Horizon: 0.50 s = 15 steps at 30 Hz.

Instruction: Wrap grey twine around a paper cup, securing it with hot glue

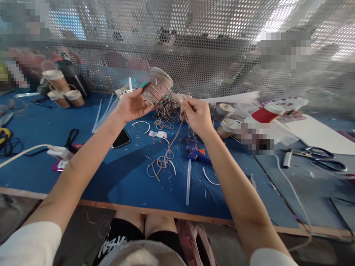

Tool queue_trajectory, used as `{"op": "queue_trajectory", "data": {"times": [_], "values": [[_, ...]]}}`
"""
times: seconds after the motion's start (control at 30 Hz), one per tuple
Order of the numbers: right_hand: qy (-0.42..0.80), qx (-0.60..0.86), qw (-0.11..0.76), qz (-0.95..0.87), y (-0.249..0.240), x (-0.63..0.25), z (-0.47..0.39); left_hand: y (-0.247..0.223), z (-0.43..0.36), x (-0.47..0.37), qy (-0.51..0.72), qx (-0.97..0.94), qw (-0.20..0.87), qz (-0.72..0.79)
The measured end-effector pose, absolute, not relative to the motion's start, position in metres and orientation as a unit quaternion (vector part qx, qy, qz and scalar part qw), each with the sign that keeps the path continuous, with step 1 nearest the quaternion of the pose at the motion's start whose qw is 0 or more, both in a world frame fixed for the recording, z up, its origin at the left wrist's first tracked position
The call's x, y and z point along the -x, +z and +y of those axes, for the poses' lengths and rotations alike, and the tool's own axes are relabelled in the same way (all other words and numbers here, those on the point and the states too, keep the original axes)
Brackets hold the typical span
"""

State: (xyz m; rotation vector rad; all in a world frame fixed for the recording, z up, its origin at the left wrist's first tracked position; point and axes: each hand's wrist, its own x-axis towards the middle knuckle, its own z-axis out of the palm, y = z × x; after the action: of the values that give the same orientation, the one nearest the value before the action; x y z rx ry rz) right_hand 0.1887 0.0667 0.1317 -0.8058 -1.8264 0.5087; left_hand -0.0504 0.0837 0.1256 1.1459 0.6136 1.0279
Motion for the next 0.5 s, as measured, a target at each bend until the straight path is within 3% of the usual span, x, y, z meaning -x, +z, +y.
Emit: {"op": "queue_trajectory", "data": {"times": [0.5], "values": [[0.207,0.314,0.490,-0.786,0.154,-0.190,0.042,0.112,0.091,0.044,0.424,-0.521,0.685,0.282]]}}
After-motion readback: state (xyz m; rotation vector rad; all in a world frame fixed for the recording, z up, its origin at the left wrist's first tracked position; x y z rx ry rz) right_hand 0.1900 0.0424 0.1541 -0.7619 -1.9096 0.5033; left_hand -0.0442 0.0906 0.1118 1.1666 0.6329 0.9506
